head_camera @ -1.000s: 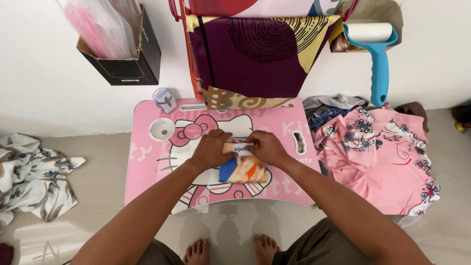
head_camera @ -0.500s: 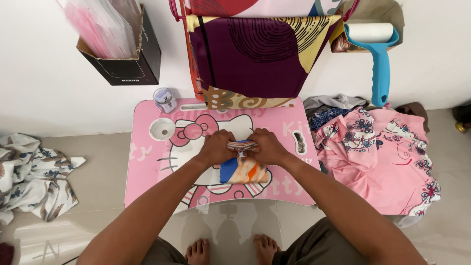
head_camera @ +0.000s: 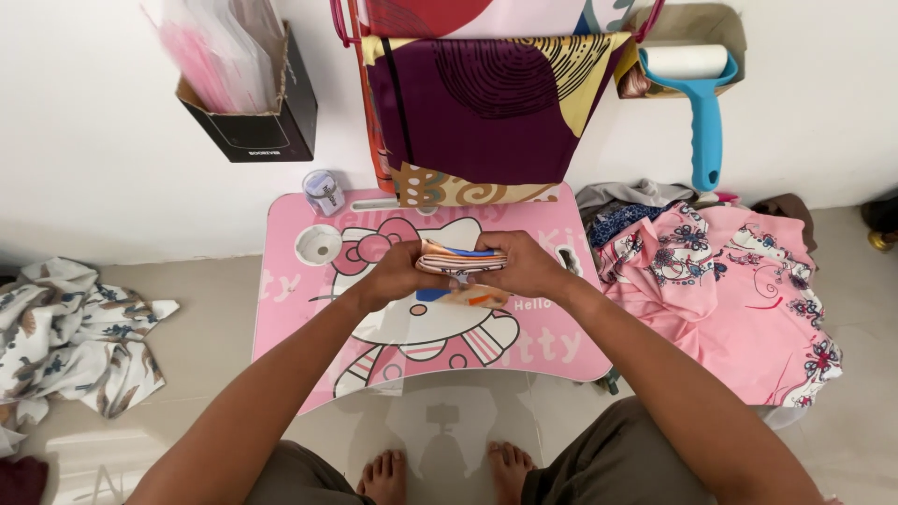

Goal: Folding a hijab and packing it into a plastic bag after using a lint roller.

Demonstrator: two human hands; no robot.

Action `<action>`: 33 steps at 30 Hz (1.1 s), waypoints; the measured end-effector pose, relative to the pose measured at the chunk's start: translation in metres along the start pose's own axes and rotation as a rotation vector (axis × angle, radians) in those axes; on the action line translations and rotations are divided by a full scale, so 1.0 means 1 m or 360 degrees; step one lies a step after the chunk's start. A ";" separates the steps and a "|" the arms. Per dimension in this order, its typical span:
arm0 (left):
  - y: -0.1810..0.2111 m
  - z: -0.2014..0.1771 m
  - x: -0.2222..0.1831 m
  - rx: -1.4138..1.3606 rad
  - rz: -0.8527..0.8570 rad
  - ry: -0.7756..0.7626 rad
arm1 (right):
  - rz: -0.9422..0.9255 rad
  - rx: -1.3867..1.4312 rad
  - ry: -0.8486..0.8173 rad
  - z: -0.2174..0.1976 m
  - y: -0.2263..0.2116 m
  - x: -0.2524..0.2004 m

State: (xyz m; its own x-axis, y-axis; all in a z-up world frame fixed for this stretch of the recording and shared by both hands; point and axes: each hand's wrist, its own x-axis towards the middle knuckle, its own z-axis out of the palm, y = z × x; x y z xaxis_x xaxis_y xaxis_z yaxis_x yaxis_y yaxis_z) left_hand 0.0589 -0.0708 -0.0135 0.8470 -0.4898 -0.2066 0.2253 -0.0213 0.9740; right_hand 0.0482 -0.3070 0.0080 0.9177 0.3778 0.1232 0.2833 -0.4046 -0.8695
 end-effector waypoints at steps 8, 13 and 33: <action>0.060 0.022 -0.047 -0.0079 0.0191 -0.0023 | -0.0003 0.0189 -0.0061 -0.021 -0.067 -0.013; 0.118 0.041 -0.077 -0.0298 0.0346 0.0092 | -0.0123 0.0637 0.0136 -0.031 -0.134 -0.030; 0.121 0.048 -0.090 -0.0806 0.0124 0.0198 | 0.0100 0.1310 0.0659 0.008 -0.114 -0.024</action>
State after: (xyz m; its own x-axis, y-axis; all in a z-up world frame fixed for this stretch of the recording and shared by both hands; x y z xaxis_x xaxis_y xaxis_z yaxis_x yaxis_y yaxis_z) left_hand -0.0134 -0.0706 0.1275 0.9144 -0.3652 -0.1747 0.3377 0.4499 0.8268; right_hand -0.0081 -0.2637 0.1001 0.9960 -0.0168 0.0878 0.0879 0.3655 -0.9267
